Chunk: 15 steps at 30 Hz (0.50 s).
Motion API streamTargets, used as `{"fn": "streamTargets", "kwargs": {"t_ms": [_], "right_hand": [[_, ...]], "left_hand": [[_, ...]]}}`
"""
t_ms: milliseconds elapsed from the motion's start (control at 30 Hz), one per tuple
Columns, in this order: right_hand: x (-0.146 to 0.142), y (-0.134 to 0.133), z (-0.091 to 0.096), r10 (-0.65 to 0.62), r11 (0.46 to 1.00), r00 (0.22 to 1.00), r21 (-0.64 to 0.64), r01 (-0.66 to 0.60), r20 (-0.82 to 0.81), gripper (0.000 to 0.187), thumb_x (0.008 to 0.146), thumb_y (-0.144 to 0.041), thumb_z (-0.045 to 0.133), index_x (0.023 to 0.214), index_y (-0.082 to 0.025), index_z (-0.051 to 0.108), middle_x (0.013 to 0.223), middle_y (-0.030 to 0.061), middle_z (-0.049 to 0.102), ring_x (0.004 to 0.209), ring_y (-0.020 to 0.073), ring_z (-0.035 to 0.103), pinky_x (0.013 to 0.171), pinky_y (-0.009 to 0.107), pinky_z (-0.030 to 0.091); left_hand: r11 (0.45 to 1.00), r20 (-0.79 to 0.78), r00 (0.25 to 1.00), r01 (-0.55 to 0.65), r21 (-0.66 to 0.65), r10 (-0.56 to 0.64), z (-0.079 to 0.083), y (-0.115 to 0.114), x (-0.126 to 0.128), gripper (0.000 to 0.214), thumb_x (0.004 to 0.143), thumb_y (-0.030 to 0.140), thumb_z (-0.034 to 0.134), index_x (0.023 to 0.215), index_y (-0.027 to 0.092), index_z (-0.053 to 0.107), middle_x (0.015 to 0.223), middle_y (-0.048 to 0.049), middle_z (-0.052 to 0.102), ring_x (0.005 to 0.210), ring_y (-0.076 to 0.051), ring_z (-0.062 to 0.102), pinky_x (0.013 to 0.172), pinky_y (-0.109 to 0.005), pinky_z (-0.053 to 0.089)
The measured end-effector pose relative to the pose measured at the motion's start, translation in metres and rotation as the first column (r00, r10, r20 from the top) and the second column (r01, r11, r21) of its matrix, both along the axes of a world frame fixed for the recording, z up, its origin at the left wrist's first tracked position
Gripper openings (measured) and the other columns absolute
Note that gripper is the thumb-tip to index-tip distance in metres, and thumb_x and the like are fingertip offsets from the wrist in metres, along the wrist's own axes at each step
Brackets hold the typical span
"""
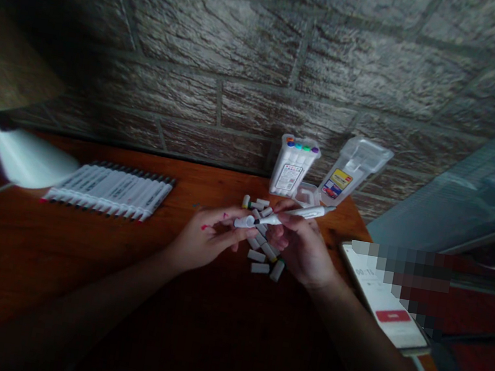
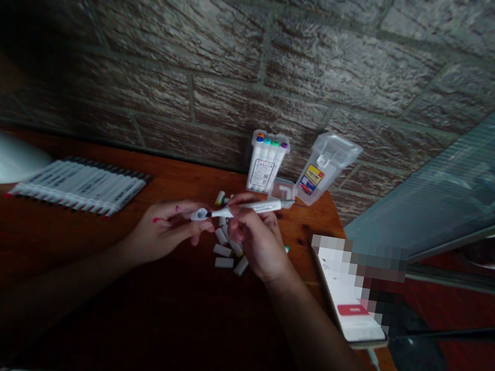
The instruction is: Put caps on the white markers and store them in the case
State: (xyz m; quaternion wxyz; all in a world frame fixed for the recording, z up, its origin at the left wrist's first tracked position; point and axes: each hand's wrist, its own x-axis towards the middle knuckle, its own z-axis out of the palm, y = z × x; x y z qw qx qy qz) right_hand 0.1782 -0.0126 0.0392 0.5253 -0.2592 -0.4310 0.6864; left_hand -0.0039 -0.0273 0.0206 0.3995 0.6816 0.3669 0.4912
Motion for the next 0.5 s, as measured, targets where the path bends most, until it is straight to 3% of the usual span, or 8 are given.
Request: {"fn": "streamTargets", "kwargs": {"t_ms": [500], "right_hand": [[0.0014, 0.0007, -0.0017, 0.031, 0.999, 1.000, 0.016, -0.031, 0.002, 0.009, 0.072, -0.026, 0.070, 0.080, -0.024, 0.066, 0.053, -0.0069, 0.047, 0.046, 0.0068, 0.031, 0.044, 0.023, 0.020]], "left_hand": [[1.000, 0.066, 0.998, 0.022, -0.017, -0.021, -0.0071, 0.0012, 0.0003, 0.030, 0.086, 0.039, 0.072, 0.100, 0.013, 0.071, 0.073, -0.0055, 0.075, 0.049, -0.009, 0.062, 0.048, -0.019, 0.052]]}}
